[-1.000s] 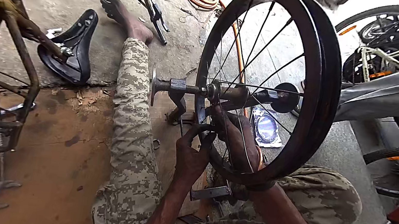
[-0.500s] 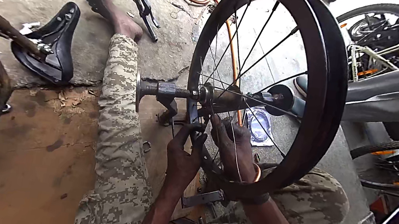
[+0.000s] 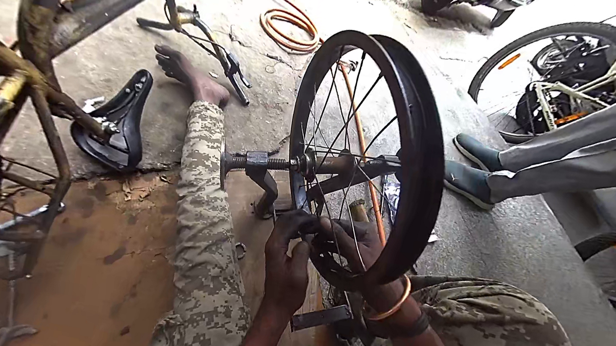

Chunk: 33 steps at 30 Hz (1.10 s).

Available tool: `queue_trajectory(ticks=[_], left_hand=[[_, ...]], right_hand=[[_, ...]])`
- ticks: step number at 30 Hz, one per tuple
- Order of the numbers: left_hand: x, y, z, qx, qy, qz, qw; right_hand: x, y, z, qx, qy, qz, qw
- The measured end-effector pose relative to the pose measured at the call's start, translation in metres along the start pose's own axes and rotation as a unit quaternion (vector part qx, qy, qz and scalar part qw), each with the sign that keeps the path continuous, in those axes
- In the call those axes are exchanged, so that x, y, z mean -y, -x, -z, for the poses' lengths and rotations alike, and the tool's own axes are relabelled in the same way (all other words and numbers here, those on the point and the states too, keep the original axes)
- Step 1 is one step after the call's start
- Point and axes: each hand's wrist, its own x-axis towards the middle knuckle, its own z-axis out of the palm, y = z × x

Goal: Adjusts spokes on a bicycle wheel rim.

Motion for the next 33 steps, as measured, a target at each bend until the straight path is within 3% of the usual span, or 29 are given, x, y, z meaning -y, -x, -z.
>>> queue_trajectory(ticks=[5, 10, 15, 20, 25, 28, 33], left_hand=[[-0.012, -0.005, -0.006, -0.029, -0.015, 0.040, 0.999], [-0.025, -0.001, -0.009, -0.044, -0.054, 0.016, 0.997], [-0.036, 0.001, -0.015, -0.045, -0.042, 0.069, 0.996], [-0.032, 0.002, -0.015, -0.035, 0.025, 0.105, 0.994], [-0.032, 0.007, -0.027, -0.061, 0.121, 0.100, 0.986], [-0.044, 0.005, -0.027, -0.042, 0.108, 0.125, 0.985], [-0.039, 0.006, -0.038, -0.114, 0.187, 0.163, 0.962]], right_hand=[[-0.026, -0.010, 0.000, -0.019, -0.045, 0.010, 0.999], [-0.013, 0.001, -0.002, -0.032, -0.075, 0.005, 0.997], [-0.029, 0.004, -0.002, -0.154, 0.045, 0.095, 0.983], [-0.025, 0.007, 0.000, -0.192, 0.109, 0.101, 0.970], [-0.003, 0.020, 0.002, -0.159, -0.029, 0.234, 0.959], [-0.001, 0.026, -0.013, -0.160, 0.047, 0.281, 0.945], [-0.027, 0.028, -0.016, -0.157, 0.155, 0.306, 0.926]])
